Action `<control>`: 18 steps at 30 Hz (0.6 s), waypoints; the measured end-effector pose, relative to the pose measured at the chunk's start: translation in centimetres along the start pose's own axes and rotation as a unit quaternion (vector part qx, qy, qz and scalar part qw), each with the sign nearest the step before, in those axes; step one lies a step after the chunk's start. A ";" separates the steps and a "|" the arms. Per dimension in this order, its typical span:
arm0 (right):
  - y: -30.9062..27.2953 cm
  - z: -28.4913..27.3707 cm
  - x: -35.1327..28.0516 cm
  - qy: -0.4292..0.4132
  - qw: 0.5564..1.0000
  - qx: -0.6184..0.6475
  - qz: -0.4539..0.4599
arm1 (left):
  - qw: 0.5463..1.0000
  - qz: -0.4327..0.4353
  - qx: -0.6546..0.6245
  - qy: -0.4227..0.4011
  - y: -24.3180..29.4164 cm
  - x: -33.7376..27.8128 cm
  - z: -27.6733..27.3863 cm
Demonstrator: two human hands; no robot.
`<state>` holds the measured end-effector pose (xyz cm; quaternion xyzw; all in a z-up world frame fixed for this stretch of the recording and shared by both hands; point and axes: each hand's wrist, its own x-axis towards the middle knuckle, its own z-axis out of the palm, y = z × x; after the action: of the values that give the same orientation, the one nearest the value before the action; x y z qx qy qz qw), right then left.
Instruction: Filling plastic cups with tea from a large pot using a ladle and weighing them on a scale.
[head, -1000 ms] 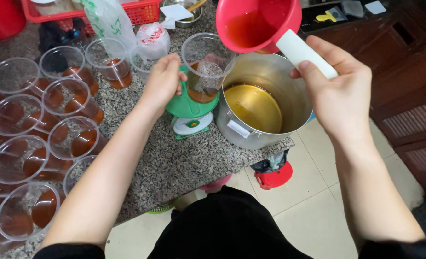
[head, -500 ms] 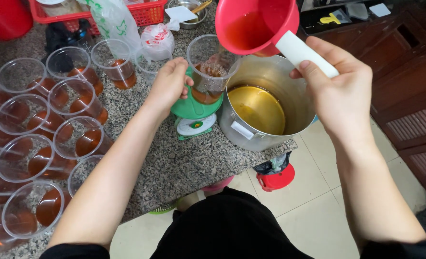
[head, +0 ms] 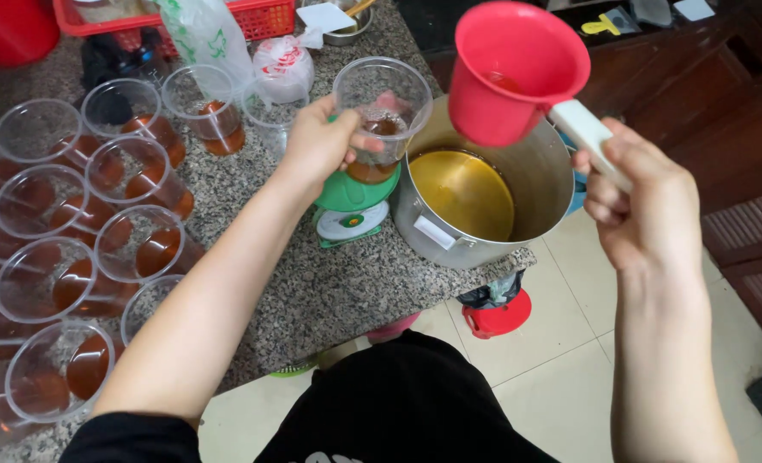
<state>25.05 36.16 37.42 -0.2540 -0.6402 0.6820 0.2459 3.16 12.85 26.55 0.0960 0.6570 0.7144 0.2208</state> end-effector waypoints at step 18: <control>8.9 -3.7 3.4 0.020 0.997 -0.036 0.062 | 0.956 0.048 -0.089 0.275 0.5 -4.6 -10.8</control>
<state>24.84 40.65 28.26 -0.3156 -0.6427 0.6668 0.2068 2.50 1.07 26.48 -0.0931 0.6206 0.7785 0.0044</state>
